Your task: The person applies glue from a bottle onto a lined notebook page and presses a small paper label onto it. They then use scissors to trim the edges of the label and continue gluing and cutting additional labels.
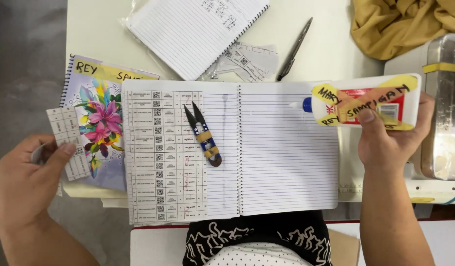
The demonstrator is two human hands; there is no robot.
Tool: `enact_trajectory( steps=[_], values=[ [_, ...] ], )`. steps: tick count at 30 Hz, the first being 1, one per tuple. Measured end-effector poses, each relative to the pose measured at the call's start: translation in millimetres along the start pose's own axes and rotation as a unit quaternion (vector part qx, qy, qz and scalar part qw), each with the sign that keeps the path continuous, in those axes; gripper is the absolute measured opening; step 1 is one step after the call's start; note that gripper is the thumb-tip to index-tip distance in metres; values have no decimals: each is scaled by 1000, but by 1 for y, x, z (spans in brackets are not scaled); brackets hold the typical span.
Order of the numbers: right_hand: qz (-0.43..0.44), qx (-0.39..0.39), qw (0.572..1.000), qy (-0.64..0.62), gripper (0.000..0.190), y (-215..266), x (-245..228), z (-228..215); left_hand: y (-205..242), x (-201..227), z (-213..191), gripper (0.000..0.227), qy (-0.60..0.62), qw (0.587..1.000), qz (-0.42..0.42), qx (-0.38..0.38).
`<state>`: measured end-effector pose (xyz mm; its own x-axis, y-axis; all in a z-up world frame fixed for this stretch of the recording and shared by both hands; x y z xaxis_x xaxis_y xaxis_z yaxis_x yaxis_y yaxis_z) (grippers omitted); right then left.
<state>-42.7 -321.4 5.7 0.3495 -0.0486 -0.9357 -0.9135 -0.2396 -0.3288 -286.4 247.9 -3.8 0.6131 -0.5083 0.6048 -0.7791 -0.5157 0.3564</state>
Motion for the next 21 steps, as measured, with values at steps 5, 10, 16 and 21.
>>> enact_trajectory(
  steps=[5,10,16,21],
  values=[
    [14,-31,999,18,46,-14,-1,18,1,-7,2,21,36,999,-22,-4],
    [3,-37,998,48,47,-16,0,20,0,-3,2,21,23,999,-27,-14],
    [26,-62,996,52,52,8,1,2,2,0,2,18,18,999,-31,-16],
    [-11,-57,997,51,50,-17,1,17,3,6,1,18,22,998,-48,-23]
  ],
)
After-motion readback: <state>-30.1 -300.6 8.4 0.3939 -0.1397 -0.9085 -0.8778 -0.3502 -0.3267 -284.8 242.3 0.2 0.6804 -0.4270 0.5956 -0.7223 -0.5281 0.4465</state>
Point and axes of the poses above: each hand's wrist, its own y-axis away from the middle knuckle, its own z-axis out of the palm, x = y × z, the point moved 4 cm from there along -y, towards the middle knuckle, and after that the axes turned 12 degrees about -x, right-handed, at the moved point
